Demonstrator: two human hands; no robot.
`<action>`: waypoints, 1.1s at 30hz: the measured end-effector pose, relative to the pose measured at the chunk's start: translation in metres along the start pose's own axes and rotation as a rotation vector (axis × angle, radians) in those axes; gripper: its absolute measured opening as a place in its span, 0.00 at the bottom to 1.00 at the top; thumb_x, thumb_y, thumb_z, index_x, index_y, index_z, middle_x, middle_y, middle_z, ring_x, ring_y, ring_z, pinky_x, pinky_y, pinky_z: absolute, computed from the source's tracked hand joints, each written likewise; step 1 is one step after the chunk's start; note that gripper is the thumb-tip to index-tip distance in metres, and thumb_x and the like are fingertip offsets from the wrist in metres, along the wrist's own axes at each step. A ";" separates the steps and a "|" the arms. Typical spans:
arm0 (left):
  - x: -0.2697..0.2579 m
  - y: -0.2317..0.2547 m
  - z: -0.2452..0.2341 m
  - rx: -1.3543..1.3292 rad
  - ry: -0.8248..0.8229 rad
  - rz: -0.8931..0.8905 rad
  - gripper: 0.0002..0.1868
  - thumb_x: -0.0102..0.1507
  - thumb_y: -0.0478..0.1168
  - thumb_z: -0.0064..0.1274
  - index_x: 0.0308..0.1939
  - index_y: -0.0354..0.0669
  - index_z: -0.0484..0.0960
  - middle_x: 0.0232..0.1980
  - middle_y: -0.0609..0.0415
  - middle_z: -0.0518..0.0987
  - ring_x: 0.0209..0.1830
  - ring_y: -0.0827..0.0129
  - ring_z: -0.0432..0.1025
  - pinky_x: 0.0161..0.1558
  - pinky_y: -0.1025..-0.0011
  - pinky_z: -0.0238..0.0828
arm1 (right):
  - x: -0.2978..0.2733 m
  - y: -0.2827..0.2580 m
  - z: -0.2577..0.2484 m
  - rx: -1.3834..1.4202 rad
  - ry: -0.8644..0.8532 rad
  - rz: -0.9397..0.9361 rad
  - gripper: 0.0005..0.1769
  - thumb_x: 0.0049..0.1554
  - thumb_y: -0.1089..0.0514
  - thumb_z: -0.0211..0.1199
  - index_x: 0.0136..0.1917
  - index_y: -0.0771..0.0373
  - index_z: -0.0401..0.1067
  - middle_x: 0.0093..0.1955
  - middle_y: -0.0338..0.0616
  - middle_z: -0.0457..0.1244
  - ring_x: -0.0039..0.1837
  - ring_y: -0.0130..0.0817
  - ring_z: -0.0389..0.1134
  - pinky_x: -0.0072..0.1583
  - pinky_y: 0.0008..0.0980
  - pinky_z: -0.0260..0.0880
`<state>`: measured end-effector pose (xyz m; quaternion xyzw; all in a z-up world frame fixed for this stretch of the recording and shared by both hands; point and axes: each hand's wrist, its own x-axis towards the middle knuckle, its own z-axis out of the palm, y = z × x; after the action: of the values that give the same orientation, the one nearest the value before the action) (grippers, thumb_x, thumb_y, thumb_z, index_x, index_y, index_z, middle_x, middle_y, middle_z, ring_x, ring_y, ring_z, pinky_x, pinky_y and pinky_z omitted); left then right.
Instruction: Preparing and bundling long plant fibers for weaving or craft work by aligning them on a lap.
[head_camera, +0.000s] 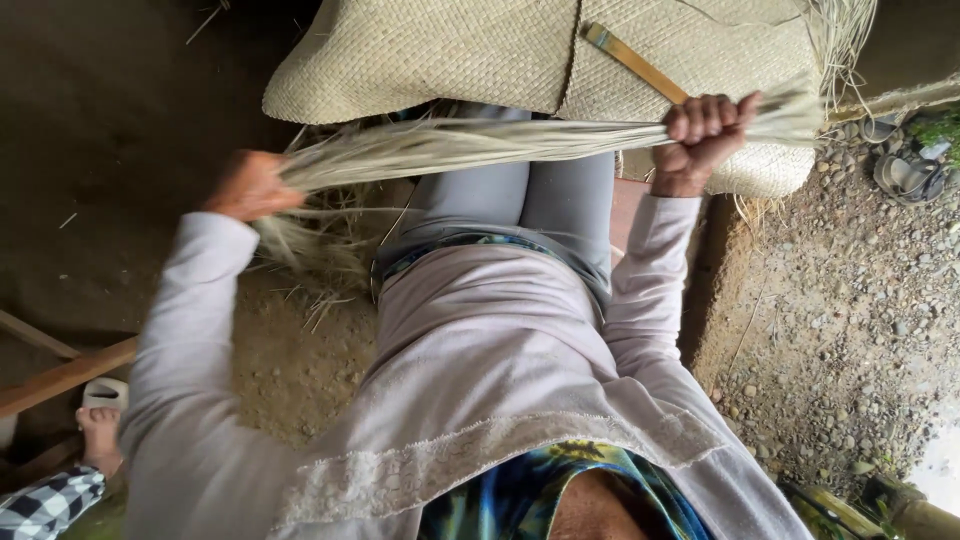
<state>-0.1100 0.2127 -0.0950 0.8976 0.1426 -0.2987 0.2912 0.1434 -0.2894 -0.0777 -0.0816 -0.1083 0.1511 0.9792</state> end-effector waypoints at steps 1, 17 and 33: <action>-0.001 -0.048 -0.001 0.146 0.229 0.086 0.10 0.49 0.39 0.55 0.28 0.37 0.75 0.22 0.48 0.69 0.21 0.65 0.62 0.25 0.67 0.60 | -0.002 -0.013 -0.003 -0.010 0.034 -0.069 0.24 0.54 0.45 0.44 0.18 0.49 0.52 0.17 0.27 0.42 0.20 0.21 0.40 0.24 0.26 0.39; -0.005 0.107 -0.074 0.341 0.714 0.586 0.38 0.51 0.45 0.66 0.59 0.26 0.70 0.56 0.35 0.71 0.50 0.42 0.66 0.48 0.53 0.60 | -0.040 0.008 0.039 -0.109 0.137 -0.034 0.24 0.54 0.41 0.45 0.21 0.49 0.49 0.19 0.23 0.36 0.23 0.17 0.33 0.28 0.22 0.30; 0.059 0.388 0.068 -0.244 -0.522 0.878 0.26 0.63 0.51 0.32 0.19 0.42 0.75 0.21 0.57 0.78 0.25 0.72 0.73 0.44 0.73 0.60 | -0.050 0.025 0.083 -0.256 0.478 -0.123 0.26 0.52 0.41 0.50 0.22 0.50 0.43 0.19 0.28 0.35 0.22 0.21 0.32 0.23 0.22 0.32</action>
<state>0.0720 -0.1300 -0.0062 0.7280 -0.2906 -0.3433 0.5174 0.0704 -0.2713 -0.0118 -0.2313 0.1027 0.0530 0.9660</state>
